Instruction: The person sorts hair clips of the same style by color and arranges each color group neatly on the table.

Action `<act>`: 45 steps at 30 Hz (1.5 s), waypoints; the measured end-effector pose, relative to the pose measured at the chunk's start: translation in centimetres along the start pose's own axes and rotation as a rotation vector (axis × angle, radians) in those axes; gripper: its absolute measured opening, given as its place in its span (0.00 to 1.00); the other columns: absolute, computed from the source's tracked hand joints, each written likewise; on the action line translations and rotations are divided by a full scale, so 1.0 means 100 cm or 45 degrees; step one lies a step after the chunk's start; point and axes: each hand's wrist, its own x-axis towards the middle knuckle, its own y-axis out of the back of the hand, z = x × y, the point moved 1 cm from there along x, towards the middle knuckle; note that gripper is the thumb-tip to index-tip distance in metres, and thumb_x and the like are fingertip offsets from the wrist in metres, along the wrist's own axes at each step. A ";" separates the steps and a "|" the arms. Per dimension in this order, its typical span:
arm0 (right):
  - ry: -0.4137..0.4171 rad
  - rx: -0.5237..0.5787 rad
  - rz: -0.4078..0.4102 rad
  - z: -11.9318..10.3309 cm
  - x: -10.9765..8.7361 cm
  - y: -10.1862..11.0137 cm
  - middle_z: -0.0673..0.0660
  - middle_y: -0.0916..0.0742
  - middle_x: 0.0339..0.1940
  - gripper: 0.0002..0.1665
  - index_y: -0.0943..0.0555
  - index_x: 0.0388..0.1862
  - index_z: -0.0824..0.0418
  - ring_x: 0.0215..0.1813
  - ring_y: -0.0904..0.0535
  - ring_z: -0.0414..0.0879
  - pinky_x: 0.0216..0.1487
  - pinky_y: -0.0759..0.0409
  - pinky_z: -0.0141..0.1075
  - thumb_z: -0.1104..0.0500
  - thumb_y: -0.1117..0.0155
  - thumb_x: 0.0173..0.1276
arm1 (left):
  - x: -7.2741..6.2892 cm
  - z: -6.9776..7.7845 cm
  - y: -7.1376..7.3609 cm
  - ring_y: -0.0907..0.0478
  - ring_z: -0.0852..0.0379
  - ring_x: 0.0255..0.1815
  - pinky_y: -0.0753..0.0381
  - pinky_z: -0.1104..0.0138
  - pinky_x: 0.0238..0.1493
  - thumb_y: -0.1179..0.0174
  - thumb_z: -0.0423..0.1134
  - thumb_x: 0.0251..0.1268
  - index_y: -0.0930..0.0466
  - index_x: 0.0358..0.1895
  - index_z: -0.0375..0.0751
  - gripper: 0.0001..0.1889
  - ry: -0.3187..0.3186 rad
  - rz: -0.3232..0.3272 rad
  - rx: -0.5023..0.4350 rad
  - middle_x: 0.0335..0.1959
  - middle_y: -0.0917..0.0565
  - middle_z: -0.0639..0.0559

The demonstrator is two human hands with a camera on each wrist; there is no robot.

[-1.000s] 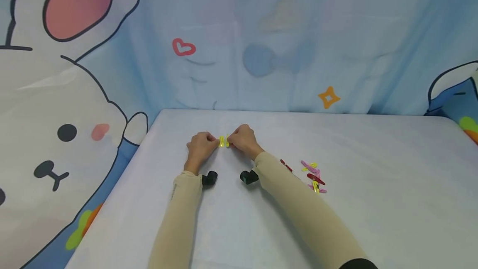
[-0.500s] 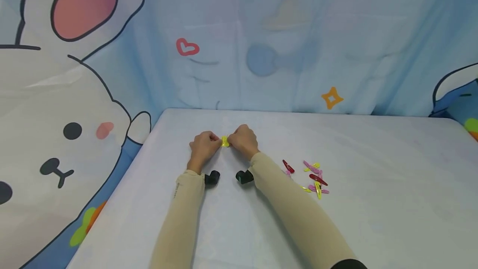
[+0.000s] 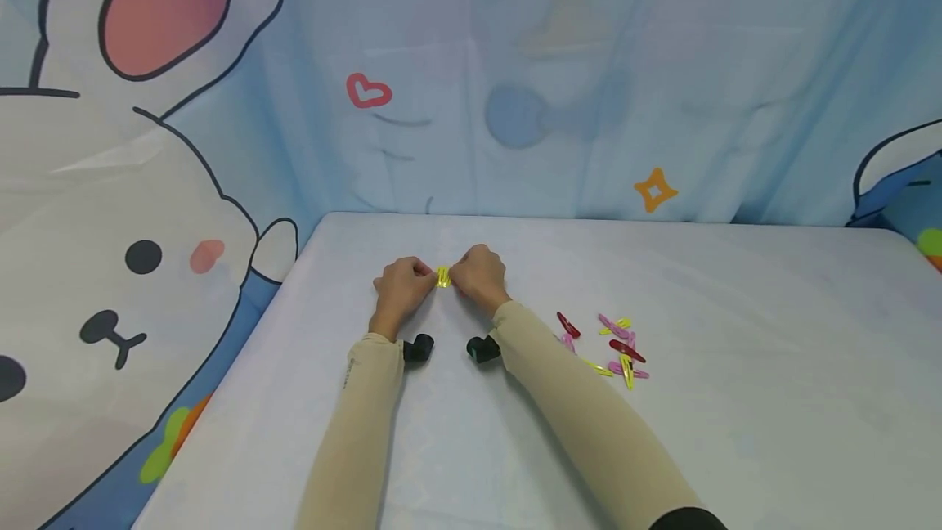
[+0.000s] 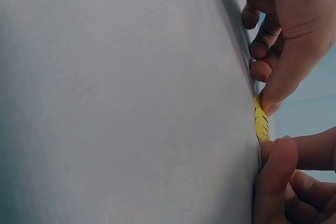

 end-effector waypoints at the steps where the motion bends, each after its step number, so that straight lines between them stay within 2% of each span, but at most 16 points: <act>1: 0.000 0.006 -0.004 0.001 0.000 0.000 0.51 0.21 0.12 0.08 0.12 0.33 0.68 0.24 0.21 0.47 0.49 0.19 0.46 0.65 0.35 0.68 | 0.000 0.000 0.000 0.20 0.42 0.47 0.35 0.42 0.60 0.35 0.38 0.71 0.12 0.40 0.36 0.08 0.000 -0.002 0.000 0.39 0.12 0.44; 7: -0.025 0.124 -0.058 0.007 0.001 0.005 0.54 0.16 0.18 0.10 0.11 0.40 0.69 0.21 0.22 0.42 0.36 0.22 0.37 0.65 0.38 0.70 | 0.003 0.000 -0.002 0.19 0.42 0.46 0.36 0.41 0.62 0.35 0.38 0.72 0.12 0.39 0.36 0.08 -0.004 -0.013 -0.003 0.39 0.12 0.44; 10: -0.046 0.267 -0.115 0.010 -0.002 0.009 0.55 0.14 0.25 0.11 0.12 0.46 0.71 0.21 0.22 0.40 0.32 0.22 0.32 0.66 0.40 0.75 | 0.002 -0.001 -0.003 0.19 0.41 0.47 0.37 0.40 0.63 0.35 0.38 0.71 0.12 0.39 0.36 0.08 -0.014 -0.020 -0.016 0.39 0.12 0.43; 13: -0.073 0.437 -0.203 0.016 -0.007 0.015 0.58 0.14 0.31 0.13 0.15 0.53 0.74 0.24 0.20 0.40 0.31 0.18 0.30 0.67 0.42 0.78 | 0.000 -0.001 -0.004 0.18 0.41 0.47 0.37 0.40 0.63 0.36 0.38 0.70 0.12 0.39 0.36 0.08 -0.015 -0.034 -0.032 0.39 0.11 0.44; 18: -0.034 0.545 -0.308 0.018 -0.017 0.037 0.64 0.13 0.46 0.18 0.19 0.61 0.76 0.37 0.16 0.46 0.42 0.14 0.34 0.68 0.45 0.79 | -0.003 -0.002 -0.004 0.18 0.41 0.47 0.37 0.41 0.63 0.36 0.37 0.69 0.12 0.39 0.36 0.08 0.003 -0.028 -0.045 0.39 0.11 0.44; 23: 0.079 0.609 -0.316 0.019 -0.031 0.065 0.70 0.17 0.66 0.22 0.22 0.69 0.76 0.58 0.15 0.57 0.57 0.15 0.42 0.68 0.45 0.81 | -0.002 -0.004 0.001 0.19 0.41 0.47 0.37 0.41 0.63 0.35 0.38 0.72 0.12 0.40 0.35 0.09 0.004 -0.015 -0.045 0.38 0.11 0.43; 26: 0.133 0.581 -0.321 0.024 -0.040 0.081 0.69 0.20 0.71 0.23 0.24 0.72 0.73 0.65 0.18 0.60 0.64 0.19 0.45 0.66 0.44 0.83 | -0.002 -0.006 0.005 0.19 0.41 0.47 0.38 0.41 0.63 0.35 0.39 0.73 0.12 0.41 0.35 0.09 0.004 -0.023 -0.052 0.39 0.11 0.43; 30: 0.198 0.540 -0.346 0.035 -0.053 0.101 0.67 0.23 0.76 0.26 0.26 0.76 0.69 0.70 0.21 0.63 0.70 0.24 0.50 0.62 0.42 0.84 | -0.002 -0.008 0.009 0.19 0.41 0.47 0.38 0.41 0.63 0.35 0.39 0.72 0.12 0.41 0.35 0.09 0.011 -0.021 -0.051 0.39 0.11 0.43; 35: 0.251 0.484 -0.379 0.052 -0.069 0.123 0.65 0.26 0.79 0.32 0.30 0.80 0.66 0.70 0.22 0.66 0.72 0.27 0.55 0.57 0.39 0.84 | -0.002 -0.010 0.009 0.19 0.40 0.47 0.38 0.40 0.64 0.36 0.39 0.71 0.12 0.41 0.35 0.09 0.000 -0.016 -0.050 0.38 0.11 0.43; 41: 0.297 0.319 -0.341 0.070 -0.089 0.145 0.64 0.20 0.74 0.31 0.27 0.78 0.63 0.68 0.19 0.62 0.71 0.27 0.59 0.54 0.37 0.82 | -0.001 -0.011 0.009 0.19 0.40 0.47 0.38 0.40 0.64 0.36 0.39 0.72 0.12 0.41 0.36 0.09 -0.005 -0.019 -0.049 0.39 0.11 0.43; 45: 0.308 0.209 -0.285 0.079 -0.104 0.159 0.64 0.16 0.69 0.27 0.22 0.74 0.63 0.67 0.19 0.57 0.64 0.21 0.54 0.55 0.35 0.81 | -0.001 -0.010 0.008 0.20 0.41 0.48 0.38 0.41 0.64 0.36 0.39 0.73 0.12 0.41 0.36 0.09 0.011 -0.030 -0.041 0.40 0.11 0.43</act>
